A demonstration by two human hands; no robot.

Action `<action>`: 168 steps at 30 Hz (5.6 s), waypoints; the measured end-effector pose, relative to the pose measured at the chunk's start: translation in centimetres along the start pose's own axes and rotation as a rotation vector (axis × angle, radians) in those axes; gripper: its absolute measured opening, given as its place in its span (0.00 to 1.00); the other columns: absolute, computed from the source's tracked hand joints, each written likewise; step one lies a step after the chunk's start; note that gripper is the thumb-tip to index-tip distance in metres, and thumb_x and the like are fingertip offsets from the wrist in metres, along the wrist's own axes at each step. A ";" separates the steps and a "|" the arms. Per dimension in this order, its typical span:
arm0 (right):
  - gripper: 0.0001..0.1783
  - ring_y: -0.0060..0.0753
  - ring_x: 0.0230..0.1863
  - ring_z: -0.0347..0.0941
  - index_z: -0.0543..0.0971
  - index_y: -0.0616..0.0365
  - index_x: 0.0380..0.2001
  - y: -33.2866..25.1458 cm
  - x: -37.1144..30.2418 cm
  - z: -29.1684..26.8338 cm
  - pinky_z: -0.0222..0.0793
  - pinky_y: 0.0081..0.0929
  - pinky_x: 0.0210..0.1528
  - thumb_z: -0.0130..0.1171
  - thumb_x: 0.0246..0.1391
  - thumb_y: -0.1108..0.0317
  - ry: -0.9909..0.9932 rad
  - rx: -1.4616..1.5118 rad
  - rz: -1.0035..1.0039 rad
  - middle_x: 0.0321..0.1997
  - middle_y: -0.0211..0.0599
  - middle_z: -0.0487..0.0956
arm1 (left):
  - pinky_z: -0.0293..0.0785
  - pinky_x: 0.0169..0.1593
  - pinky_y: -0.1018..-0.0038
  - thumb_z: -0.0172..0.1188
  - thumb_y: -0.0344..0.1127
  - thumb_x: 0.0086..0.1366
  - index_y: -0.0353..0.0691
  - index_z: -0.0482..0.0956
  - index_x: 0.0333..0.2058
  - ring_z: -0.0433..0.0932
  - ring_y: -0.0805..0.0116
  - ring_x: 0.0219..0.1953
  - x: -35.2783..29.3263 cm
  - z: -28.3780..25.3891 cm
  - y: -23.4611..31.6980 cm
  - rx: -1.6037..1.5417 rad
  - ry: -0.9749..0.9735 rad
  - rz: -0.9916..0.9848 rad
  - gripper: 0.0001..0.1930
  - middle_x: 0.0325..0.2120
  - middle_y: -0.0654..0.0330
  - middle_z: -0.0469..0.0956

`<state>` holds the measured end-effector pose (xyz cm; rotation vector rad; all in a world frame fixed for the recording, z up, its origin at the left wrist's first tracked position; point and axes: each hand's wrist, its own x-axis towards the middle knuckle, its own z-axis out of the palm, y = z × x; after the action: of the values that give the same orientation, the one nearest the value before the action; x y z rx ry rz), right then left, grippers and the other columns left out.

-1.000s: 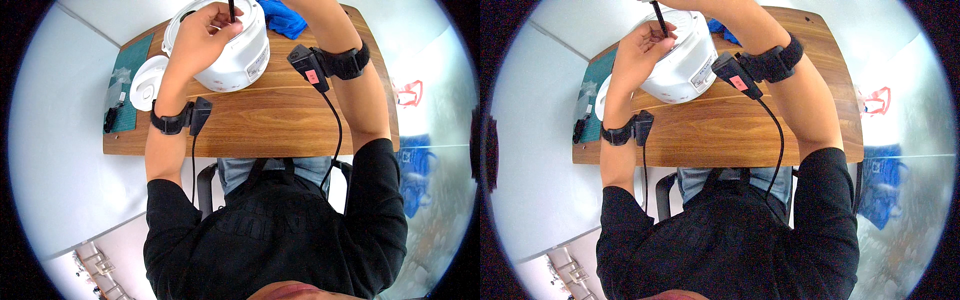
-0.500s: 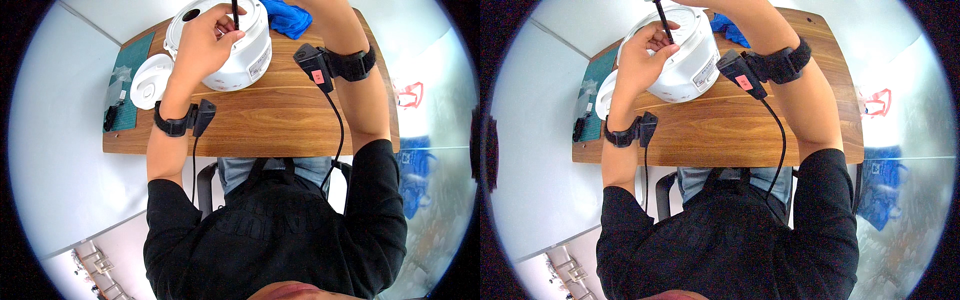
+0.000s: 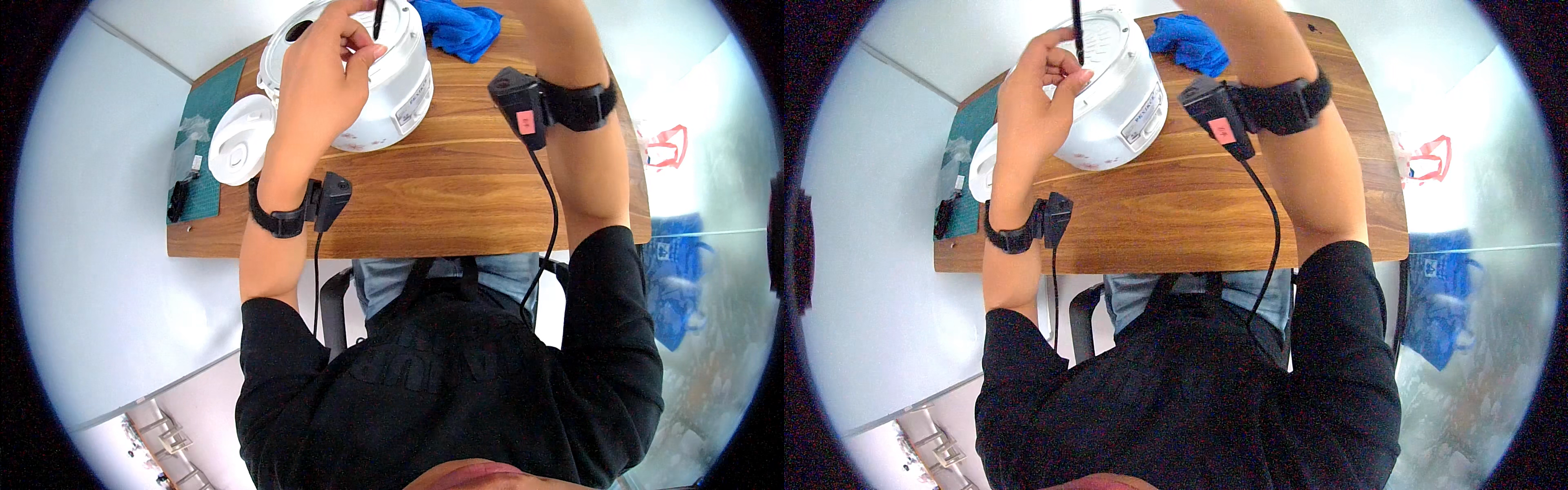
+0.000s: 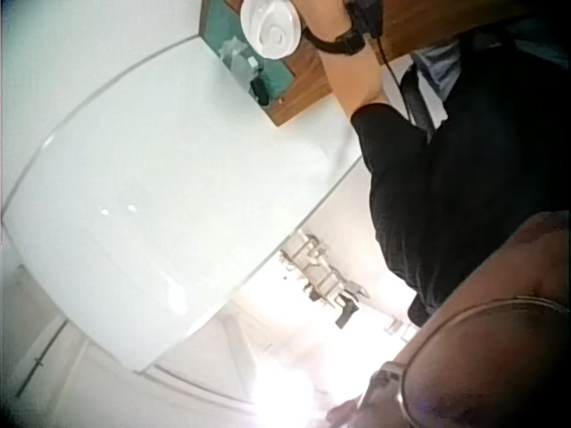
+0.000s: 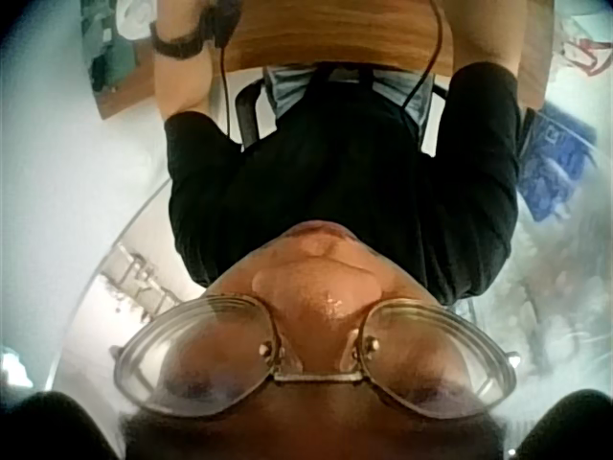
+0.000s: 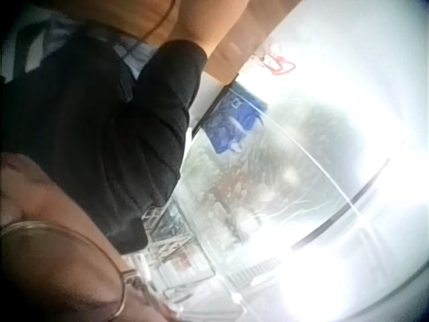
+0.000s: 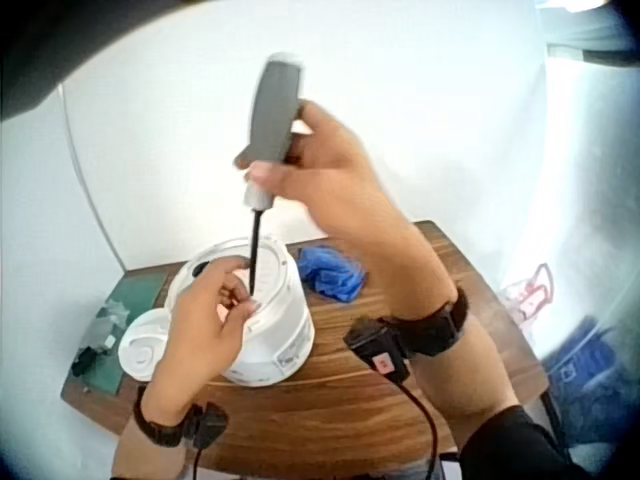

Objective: The person removes the lid of a white rice cooker, then uses a screwdriver to remove several screws from the lid. After removing the screws, the person wipes the exterior of the rice cooker with a blue cloth.

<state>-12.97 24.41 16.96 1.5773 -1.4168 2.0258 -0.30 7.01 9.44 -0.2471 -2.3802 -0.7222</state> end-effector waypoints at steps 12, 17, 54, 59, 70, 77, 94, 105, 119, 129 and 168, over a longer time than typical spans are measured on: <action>0.36 0.34 0.46 0.80 0.62 0.72 0.68 1.5 -8.5 -10.4 0.77 0.31 0.47 0.63 0.58 0.80 0.357 -0.235 0.329 0.46 0.48 0.83 | 0.78 0.39 0.74 0.67 0.21 0.59 0.41 0.81 0.50 0.79 0.72 0.31 -0.6 9.8 2.3 -0.176 -0.478 0.019 0.20 0.28 0.62 0.81; 0.39 0.35 0.45 0.81 0.59 0.73 0.69 3.4 -10.2 -12.1 0.78 0.31 0.45 0.64 0.59 0.79 0.378 -0.196 0.367 0.45 0.48 0.83 | 0.78 0.39 0.72 0.69 0.22 0.59 0.41 0.81 0.51 0.80 0.69 0.31 -0.5 14.4 0.4 -0.180 -0.607 -0.091 0.20 0.28 0.60 0.81; 0.35 0.33 0.40 0.82 0.66 0.73 0.64 2.1 -10.2 -10.9 0.78 0.29 0.41 0.67 0.56 0.77 0.358 -0.436 0.483 0.40 0.47 0.84 | 0.79 0.48 0.67 0.73 0.29 0.56 0.41 0.84 0.45 0.83 0.56 0.43 -1.1 6.0 5.2 -0.151 -0.335 0.107 0.16 0.40 0.56 0.83; 0.36 0.29 0.39 0.81 0.65 0.74 0.65 3.6 -10.5 -10.5 0.77 0.27 0.40 0.68 0.56 0.77 0.356 -0.290 0.423 0.38 0.42 0.84 | 0.76 0.53 0.62 0.75 0.36 0.56 0.40 0.82 0.48 0.79 0.53 0.49 -0.1 3.9 3.6 0.296 0.011 0.271 0.22 0.45 0.55 0.81; 0.35 0.23 0.40 0.80 0.67 0.69 0.64 1.5 -9.6 -6.7 0.78 0.23 0.38 0.69 0.55 0.79 0.236 -0.191 0.423 0.40 0.37 0.83 | 0.75 0.55 0.60 0.76 0.38 0.54 0.36 0.83 0.48 0.80 0.52 0.52 -0.5 3.5 0.5 0.468 -0.009 0.127 0.24 0.47 0.53 0.84; 0.36 0.23 0.39 0.80 0.65 0.72 0.64 0.8 -8.0 -5.5 0.77 0.21 0.38 0.70 0.56 0.77 0.214 -0.159 0.367 0.40 0.37 0.83 | 0.77 0.57 0.62 0.77 0.33 0.51 0.40 0.85 0.47 0.81 0.54 0.52 -1.0 -0.3 -1.4 0.142 -0.151 0.097 0.22 0.48 0.54 0.84; 0.35 0.26 0.35 0.79 0.66 0.75 0.63 -0.9 0.0 4.0 0.76 0.23 0.37 0.69 0.54 0.76 0.091 -0.267 0.230 0.37 0.44 0.82 | 0.77 0.47 0.63 0.74 0.45 0.57 0.43 0.86 0.46 0.81 0.56 0.44 -0.9 0.9 -3.4 0.207 0.038 0.194 0.20 0.38 0.60 0.85; 0.33 0.25 0.33 0.78 0.68 0.74 0.62 0.9 0.3 4.8 0.75 0.23 0.36 0.69 0.54 0.78 0.117 -0.152 0.189 0.36 0.42 0.82 | 0.76 0.43 0.65 0.73 0.44 0.58 0.43 0.87 0.41 0.80 0.58 0.40 -1.6 0.9 -4.2 0.187 0.060 0.224 0.15 0.34 0.61 0.84; 0.31 0.25 0.41 0.79 0.68 0.70 0.64 0.9 0.5 3.4 0.78 0.25 0.44 0.64 0.59 0.79 -0.110 -0.095 0.222 0.43 0.41 0.83 | 0.76 0.47 0.69 0.74 0.39 0.57 0.45 0.87 0.42 0.81 0.63 0.42 -1.5 0.2 -2.0 0.153 -0.007 0.081 0.14 0.37 0.61 0.83; 0.28 0.24 0.43 0.78 0.70 0.69 0.64 2.2 0.9 3.2 0.77 0.25 0.46 0.62 0.61 0.80 -0.177 0.012 0.193 0.46 0.40 0.84 | 0.78 0.45 0.75 0.61 0.33 0.71 0.38 0.84 0.50 0.85 0.68 0.42 0.1 0.1 -2.2 -0.366 -0.021 -0.068 0.12 0.39 0.58 0.88; 0.25 0.25 0.36 0.79 0.75 0.71 0.57 0.2 1.0 3.8 0.77 0.26 0.40 0.68 0.58 0.75 -0.133 -0.249 0.185 0.35 0.38 0.83 | 0.81 0.39 0.79 0.71 0.33 0.64 0.36 0.88 0.41 0.87 0.73 0.34 0.8 0.5 -1.9 -0.346 0.039 -0.247 0.09 0.34 0.56 0.89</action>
<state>-11.05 21.03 17.57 1.5477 -1.8453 1.7772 -1.86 5.67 8.77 -0.0799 -2.2611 -1.2450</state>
